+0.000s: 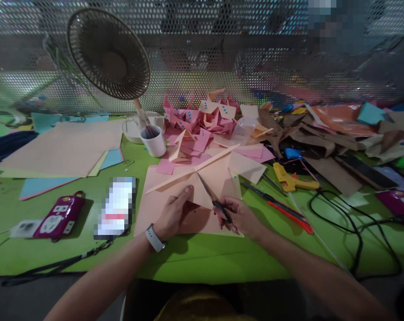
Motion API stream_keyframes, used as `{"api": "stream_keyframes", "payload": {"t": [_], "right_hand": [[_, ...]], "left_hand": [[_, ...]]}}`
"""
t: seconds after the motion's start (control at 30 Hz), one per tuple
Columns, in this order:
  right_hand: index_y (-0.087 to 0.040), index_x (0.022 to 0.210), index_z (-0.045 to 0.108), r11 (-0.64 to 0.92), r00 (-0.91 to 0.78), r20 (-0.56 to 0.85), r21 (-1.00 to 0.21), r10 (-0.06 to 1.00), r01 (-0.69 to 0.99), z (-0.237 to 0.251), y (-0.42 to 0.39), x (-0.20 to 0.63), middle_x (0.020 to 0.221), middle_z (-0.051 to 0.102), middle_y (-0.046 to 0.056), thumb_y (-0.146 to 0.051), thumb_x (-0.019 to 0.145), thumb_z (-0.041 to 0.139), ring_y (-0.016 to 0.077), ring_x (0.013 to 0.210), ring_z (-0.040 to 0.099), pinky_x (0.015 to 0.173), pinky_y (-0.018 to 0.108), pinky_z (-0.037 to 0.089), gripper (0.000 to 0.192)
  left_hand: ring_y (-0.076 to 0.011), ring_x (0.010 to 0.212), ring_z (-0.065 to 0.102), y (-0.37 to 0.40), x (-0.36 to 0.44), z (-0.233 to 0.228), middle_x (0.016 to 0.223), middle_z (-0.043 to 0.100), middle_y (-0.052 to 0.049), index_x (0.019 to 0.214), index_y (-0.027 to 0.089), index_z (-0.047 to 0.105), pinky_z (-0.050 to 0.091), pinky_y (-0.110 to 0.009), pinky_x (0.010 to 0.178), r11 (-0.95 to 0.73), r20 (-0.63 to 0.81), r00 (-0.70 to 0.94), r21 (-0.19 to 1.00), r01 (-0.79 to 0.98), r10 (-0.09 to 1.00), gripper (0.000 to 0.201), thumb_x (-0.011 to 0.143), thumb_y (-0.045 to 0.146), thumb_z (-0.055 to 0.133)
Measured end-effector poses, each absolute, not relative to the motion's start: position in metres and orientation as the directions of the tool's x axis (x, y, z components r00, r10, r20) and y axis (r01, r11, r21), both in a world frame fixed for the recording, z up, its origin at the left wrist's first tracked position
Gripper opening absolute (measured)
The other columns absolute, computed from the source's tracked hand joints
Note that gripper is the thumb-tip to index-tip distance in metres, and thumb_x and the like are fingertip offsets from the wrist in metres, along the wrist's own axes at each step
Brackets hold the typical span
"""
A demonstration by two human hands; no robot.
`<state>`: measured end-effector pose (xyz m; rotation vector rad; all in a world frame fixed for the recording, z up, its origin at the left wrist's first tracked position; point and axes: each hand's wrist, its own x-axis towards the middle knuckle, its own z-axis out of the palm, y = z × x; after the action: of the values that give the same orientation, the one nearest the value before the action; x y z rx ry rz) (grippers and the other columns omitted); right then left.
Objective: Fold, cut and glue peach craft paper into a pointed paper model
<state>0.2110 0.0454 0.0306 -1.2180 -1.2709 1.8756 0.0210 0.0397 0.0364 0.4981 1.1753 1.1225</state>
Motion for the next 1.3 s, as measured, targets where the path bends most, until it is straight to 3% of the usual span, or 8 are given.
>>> {"api": "stream_keyframes", "payload": {"t": [0.17,0.37,1.3], "right_hand": [[-0.018,0.075,0.054,-0.389,-0.436,-0.359,-0.921,0.825,0.021,0.025,0.044,0.214,0.053,0.064,-0.004,-0.051,0.07,0.078,0.0024,0.03,0.035,0.029,0.015,0.024,0.041],[-0.017,0.075,0.056,-0.402,-0.433,-0.373,-0.915,0.821,0.026,0.032,0.045,0.212,0.051,0.063,-0.004,-0.054,0.067,0.079,0.0023,0.03,0.035,0.029,0.015,0.024,0.044],[-0.018,0.071,0.055,-0.395,-0.43,-0.354,-0.919,0.831,-0.005,0.033,0.044,0.211,0.052,0.062,-0.004,-0.05,0.068,0.079,0.0021,0.03,0.033,0.029,0.016,0.02,0.04]], "left_hand": [[-0.0111,0.051,0.054,0.04,0.022,0.038,0.048,0.049,0.005,0.053,0.018,0.05,0.048,-0.025,0.058,0.401,-0.457,-0.027,0.807,-0.434,0.889,0.047,0.064,0.049,0.082],[-0.0078,0.047,0.047,0.041,0.021,0.035,0.047,0.04,0.008,0.052,0.018,0.046,0.05,-0.024,0.06,0.382,-0.434,-0.014,0.806,-0.453,0.901,0.05,0.062,0.049,0.084],[-0.0096,0.052,0.051,0.04,0.021,0.036,0.051,0.04,0.007,0.054,0.019,0.046,0.051,-0.025,0.062,0.381,-0.417,0.011,0.819,-0.43,0.909,0.048,0.067,0.05,0.08]]}}
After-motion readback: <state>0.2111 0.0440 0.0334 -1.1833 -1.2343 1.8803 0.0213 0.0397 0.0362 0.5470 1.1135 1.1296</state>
